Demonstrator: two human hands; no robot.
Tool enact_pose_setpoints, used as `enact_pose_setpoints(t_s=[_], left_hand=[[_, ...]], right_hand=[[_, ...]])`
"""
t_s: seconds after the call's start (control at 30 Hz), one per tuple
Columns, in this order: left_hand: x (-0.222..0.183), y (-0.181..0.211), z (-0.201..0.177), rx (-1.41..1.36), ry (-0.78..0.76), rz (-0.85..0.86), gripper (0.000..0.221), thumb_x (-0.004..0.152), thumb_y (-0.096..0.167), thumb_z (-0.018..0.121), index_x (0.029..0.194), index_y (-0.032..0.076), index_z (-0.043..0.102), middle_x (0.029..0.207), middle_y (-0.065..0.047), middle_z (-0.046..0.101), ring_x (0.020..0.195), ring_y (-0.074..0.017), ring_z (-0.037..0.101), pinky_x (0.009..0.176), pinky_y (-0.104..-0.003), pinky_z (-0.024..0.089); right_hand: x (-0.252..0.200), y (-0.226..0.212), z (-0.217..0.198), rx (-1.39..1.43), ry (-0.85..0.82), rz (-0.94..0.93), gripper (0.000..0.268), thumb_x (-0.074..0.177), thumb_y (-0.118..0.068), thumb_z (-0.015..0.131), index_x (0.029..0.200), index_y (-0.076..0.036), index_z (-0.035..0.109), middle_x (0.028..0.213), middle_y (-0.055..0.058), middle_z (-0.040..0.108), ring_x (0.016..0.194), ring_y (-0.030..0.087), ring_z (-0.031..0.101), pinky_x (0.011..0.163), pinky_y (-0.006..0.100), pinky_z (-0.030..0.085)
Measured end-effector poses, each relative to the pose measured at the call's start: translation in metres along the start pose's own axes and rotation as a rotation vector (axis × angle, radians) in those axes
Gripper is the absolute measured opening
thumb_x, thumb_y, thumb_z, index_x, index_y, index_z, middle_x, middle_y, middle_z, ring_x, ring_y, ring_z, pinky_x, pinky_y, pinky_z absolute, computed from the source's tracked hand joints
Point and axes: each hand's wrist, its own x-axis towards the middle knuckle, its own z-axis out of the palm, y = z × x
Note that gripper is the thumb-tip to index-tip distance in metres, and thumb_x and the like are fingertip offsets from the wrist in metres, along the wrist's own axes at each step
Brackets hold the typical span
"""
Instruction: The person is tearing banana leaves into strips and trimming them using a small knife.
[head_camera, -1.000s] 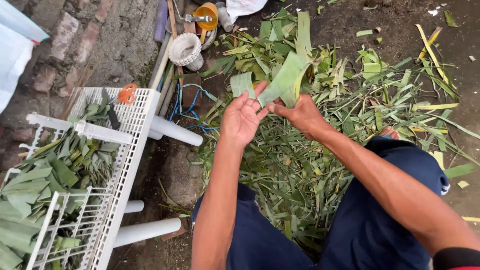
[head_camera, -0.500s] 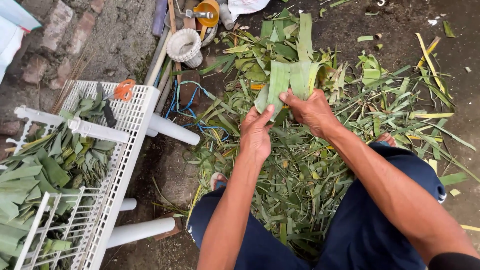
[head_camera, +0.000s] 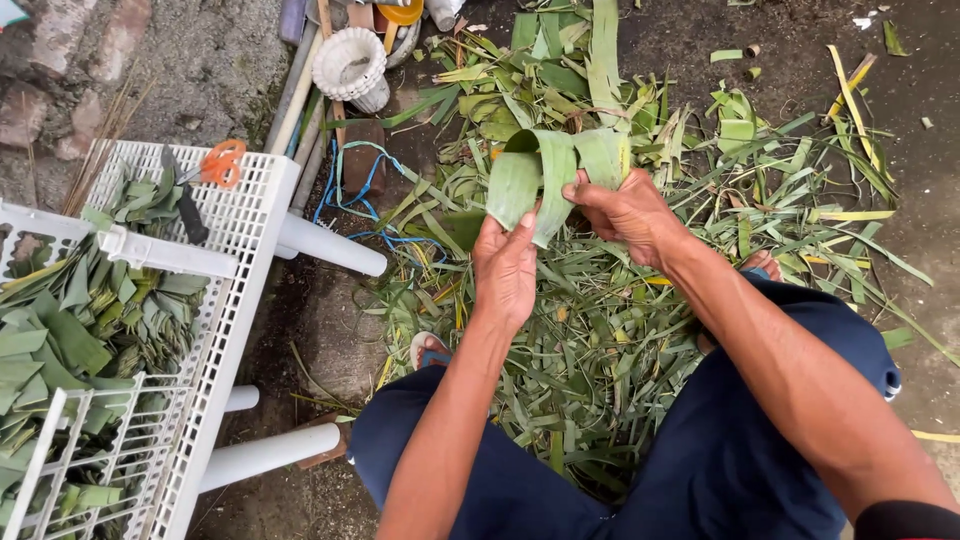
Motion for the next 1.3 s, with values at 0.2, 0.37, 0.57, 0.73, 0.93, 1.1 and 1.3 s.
enact_pose_setpoints(t_s=[0.2, 0.37, 0.57, 0.73, 0.93, 1.1, 1.3], left_hand=[[-0.010, 0.019, 0.006, -0.184, -0.095, -0.145, 0.049, 0.088, -0.002, 0.073, 0.133, 0.004, 0.053, 0.146, -0.028, 0.053, 0.134, -0.0401, 0.052, 0.116, -0.057, 0.038], [0.005, -0.017, -0.018, -0.106, -0.020, -0.086, 0.044, 0.086, -0.007, 0.074, 0.126, 0.001, 0.057, 0.131, -0.026, 0.064, 0.118, -0.0390, 0.064, 0.104, -0.060, 0.050], [0.002, -0.017, -0.013, -0.156, 0.006, -0.049, 0.035, 0.086, -0.008, 0.073, 0.118, -0.002, 0.061, 0.123, -0.028, 0.067, 0.108, -0.0406, 0.069, 0.092, -0.062, 0.060], [-0.004, -0.002, -0.012, -0.227, -0.063, -0.095, 0.035, 0.093, 0.007, 0.074, 0.126, 0.004, 0.061, 0.127, -0.022, 0.067, 0.111, -0.0341, 0.069, 0.096, -0.059, 0.059], [-0.003, 0.012, -0.013, -0.240, -0.066, -0.005, 0.029, 0.104, 0.023, 0.062, 0.130, 0.012, 0.061, 0.146, -0.017, 0.057, 0.134, -0.0305, 0.055, 0.112, -0.062, 0.040], [-0.003, 0.010, -0.014, -0.294, -0.035, 0.003, 0.033, 0.106, 0.025, 0.059, 0.134, 0.008, 0.059, 0.149, -0.020, 0.053, 0.136, -0.0347, 0.053, 0.110, -0.067, 0.039], [-0.002, -0.003, -0.019, -0.134, 0.001, -0.017, 0.024, 0.103, 0.023, 0.063, 0.119, 0.006, 0.065, 0.137, -0.023, 0.062, 0.128, -0.0364, 0.058, 0.099, -0.070, 0.048]], right_hand=[[0.002, -0.003, -0.001, -0.064, -0.008, 0.008, 0.019, 0.082, -0.011, 0.086, 0.085, -0.013, 0.067, 0.063, -0.003, 0.062, 0.036, -0.001, 0.041, 0.030, 0.016, 0.034], [0.002, 0.000, 0.003, -0.111, -0.003, -0.042, 0.016, 0.083, -0.009, 0.085, 0.087, -0.012, 0.069, 0.061, -0.004, 0.058, 0.037, -0.001, 0.040, 0.032, 0.015, 0.033], [0.022, 0.014, -0.008, -0.022, 0.002, 0.012, 0.017, 0.088, -0.019, 0.085, 0.093, -0.014, 0.069, 0.069, -0.002, 0.065, 0.037, 0.000, 0.044, 0.032, 0.016, 0.038], [0.021, 0.010, -0.002, -0.029, -0.002, 0.048, 0.017, 0.088, -0.018, 0.085, 0.091, -0.015, 0.068, 0.069, -0.004, 0.065, 0.037, -0.001, 0.041, 0.032, 0.016, 0.037], [0.013, -0.003, 0.000, -0.025, 0.059, 0.028, 0.021, 0.090, -0.018, 0.085, 0.085, -0.015, 0.065, 0.067, -0.006, 0.062, 0.036, -0.001, 0.040, 0.030, 0.016, 0.035], [0.010, -0.005, 0.003, -0.003, 0.141, -0.006, 0.023, 0.090, -0.012, 0.084, 0.081, -0.015, 0.063, 0.060, -0.007, 0.054, 0.035, -0.002, 0.036, 0.031, 0.016, 0.030], [-0.019, -0.032, 0.009, -0.759, 0.171, -0.353, 0.036, 0.107, -0.030, 0.076, 0.119, 0.003, 0.064, 0.112, 0.027, 0.069, 0.103, 0.038, 0.068, 0.088, 0.055, 0.054]])
